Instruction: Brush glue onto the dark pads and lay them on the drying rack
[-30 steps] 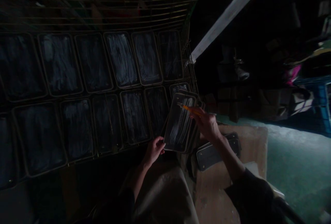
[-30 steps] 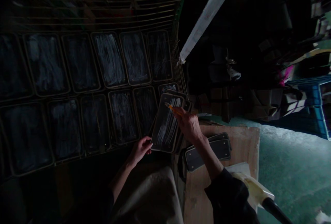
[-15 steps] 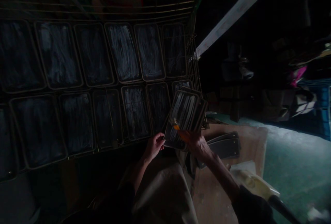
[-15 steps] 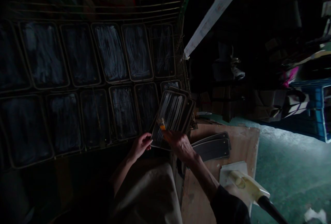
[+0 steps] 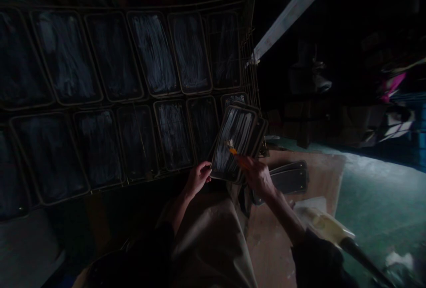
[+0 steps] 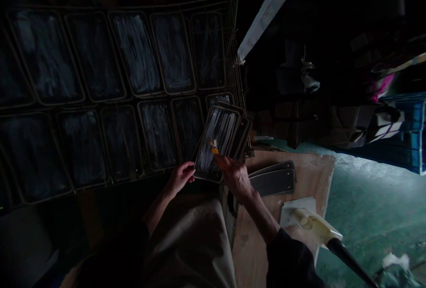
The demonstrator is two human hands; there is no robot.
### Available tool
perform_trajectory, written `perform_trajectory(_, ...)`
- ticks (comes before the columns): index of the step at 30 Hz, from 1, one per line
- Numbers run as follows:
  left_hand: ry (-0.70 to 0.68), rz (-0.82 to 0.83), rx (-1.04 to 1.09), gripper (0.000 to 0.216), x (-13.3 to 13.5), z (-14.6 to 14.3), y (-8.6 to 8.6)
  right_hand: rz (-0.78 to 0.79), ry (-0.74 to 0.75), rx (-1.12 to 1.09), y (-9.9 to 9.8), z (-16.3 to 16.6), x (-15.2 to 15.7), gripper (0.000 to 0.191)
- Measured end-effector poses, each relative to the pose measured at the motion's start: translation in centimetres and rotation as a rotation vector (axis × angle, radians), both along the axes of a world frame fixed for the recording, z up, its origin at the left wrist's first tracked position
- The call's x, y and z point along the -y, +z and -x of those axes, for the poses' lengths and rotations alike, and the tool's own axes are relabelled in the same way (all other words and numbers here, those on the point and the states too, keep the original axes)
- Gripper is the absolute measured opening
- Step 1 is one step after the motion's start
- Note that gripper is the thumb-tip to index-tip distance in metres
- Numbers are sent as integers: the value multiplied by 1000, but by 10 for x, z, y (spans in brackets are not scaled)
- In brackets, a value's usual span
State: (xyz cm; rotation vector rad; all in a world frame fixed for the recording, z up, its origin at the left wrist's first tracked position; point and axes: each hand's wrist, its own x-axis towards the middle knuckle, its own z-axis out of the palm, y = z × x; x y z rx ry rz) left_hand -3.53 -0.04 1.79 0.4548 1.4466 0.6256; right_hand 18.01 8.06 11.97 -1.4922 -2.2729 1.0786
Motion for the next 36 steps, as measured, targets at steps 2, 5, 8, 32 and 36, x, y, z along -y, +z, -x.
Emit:
perform_trajectory(2, -12, 8, -4, 29, 0, 0, 0, 57, 66, 1, 0, 3, 32, 29)
perform_trajectory(5, -18, 14, -17, 29, 1, -1, -3, 186, 73, -41, 4, 5, 74, 29)
perform_trajectory(8, -8, -3, -31, 33, 5, -1, -7, 273, -4, -105, 8, -2, 90, 27)
perform_trajectory(32, -56, -77, -112, 37, 17, -11, -17, -287, -145, 80, -16, -38, -57, 26)
perform_trajectory(36, -45, -69, -117, 37, 16, -12, -15, -133, -61, 2, -6, -36, -34, 27)
